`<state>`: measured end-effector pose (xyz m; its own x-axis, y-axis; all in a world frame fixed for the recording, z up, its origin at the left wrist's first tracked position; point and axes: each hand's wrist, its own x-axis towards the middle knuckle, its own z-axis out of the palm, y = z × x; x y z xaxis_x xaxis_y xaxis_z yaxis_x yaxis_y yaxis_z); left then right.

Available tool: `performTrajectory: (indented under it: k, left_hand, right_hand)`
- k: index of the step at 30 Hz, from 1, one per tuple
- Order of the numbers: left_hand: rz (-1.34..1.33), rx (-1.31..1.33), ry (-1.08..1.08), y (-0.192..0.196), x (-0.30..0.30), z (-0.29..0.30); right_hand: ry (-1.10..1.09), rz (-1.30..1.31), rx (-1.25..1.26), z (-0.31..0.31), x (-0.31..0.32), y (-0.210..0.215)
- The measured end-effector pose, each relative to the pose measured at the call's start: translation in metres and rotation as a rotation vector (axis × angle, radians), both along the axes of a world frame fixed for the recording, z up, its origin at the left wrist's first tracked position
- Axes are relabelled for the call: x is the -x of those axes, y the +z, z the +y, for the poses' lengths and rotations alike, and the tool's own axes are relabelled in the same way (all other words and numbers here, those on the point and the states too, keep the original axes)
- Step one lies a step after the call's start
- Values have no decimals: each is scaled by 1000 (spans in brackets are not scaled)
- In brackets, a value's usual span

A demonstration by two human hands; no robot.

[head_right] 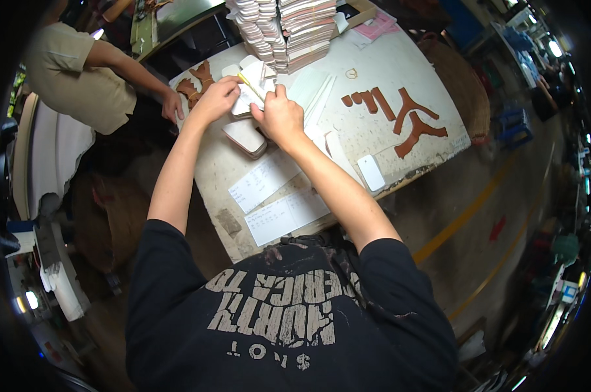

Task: The person walks through a factory floor and approaches a work table. They count stacks of flat, shoe-shaped cardboard pieces, write on a paper sheet, and bundle the pieces with rubber bands. The person then places the paper sheet on a stack of items and picks up a plastic-wrapped package.

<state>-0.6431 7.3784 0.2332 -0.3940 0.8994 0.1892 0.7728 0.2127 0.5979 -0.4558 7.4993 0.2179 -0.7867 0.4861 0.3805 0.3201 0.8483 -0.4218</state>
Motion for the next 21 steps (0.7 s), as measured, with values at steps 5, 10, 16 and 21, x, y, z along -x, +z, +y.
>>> performTrajectory:
  k: [5,10,16,21]
  left_hand:
    - [-105,41,-13,6,1,-2]
    - [-81,-41,91,4,-10,2]
    - [152,-338,297,-5,-77,-28]
    - [-249,-231,292,-43,-207,-53]
  right_hand:
    - [-33,-43,16,-8,5,1]
    - [0,-42,89,-19,14,4]
    - [-50,84,325,20,-91,-2]
    - [-130,-288,356,25,-210,-21]
